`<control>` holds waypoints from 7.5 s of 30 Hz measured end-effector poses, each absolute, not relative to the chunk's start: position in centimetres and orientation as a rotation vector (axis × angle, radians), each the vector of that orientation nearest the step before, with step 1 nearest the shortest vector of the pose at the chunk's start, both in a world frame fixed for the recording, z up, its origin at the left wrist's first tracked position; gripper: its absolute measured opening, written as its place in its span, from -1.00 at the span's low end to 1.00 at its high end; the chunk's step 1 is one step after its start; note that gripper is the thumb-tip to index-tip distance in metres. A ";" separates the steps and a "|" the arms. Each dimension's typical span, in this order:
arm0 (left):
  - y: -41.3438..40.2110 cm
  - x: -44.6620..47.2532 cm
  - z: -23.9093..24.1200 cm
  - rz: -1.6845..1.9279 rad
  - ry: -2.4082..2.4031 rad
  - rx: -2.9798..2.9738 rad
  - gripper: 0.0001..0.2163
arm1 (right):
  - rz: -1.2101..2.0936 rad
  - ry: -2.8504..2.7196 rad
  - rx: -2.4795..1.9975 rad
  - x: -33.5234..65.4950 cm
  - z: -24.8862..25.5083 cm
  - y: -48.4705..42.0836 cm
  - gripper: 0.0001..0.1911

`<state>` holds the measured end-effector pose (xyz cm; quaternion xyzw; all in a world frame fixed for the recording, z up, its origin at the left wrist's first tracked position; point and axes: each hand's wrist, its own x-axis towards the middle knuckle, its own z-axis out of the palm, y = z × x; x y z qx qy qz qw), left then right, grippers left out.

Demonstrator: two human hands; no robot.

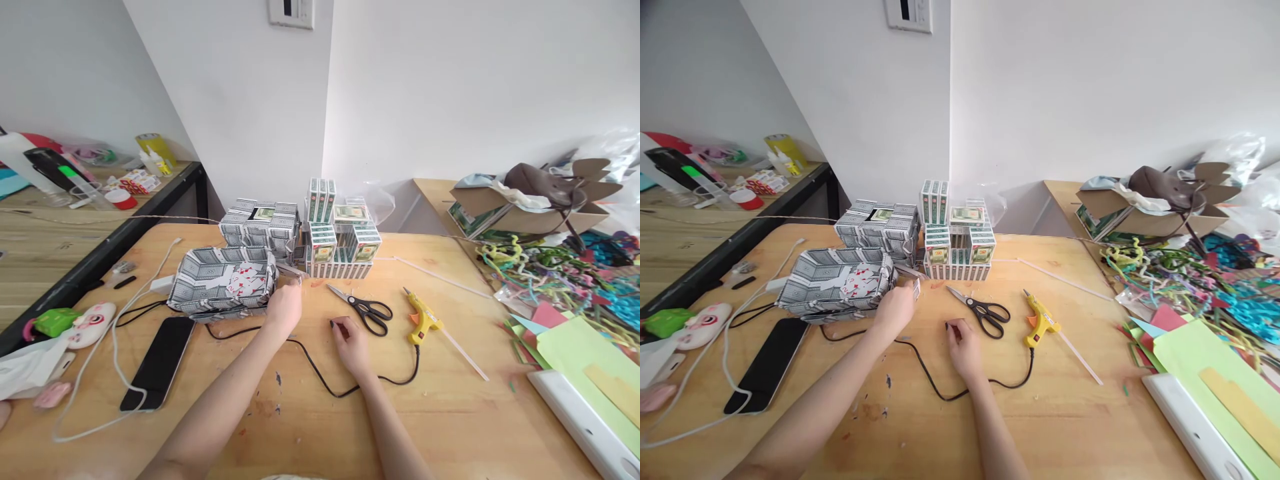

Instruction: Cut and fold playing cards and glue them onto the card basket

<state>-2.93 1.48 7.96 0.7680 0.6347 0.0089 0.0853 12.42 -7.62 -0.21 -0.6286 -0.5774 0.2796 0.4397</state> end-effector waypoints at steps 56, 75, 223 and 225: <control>9.2 -14.9 11.8 -0.190 1.560 2.298 -0.72 | 0.658 -1.432 -1.566 12.6 -0.5 -7.6 -0.73; 8.5 -14.3 11.9 -0.367 1.610 2.387 -0.49 | 0.662 -1.442 -1.570 12.6 -0.7 -7.5 -0.75; -2.3 -2.8 9.1 0.562 1.342 2.289 -0.79 | 0.537 -1.254 -1.645 13.1 -0.9 -7.6 -0.70; -2.3 -5.2 10.5 0.732 1.434 2.347 -0.82 | 0.546 -1.253 -1.646 13.1 -1.0 -7.6 -0.69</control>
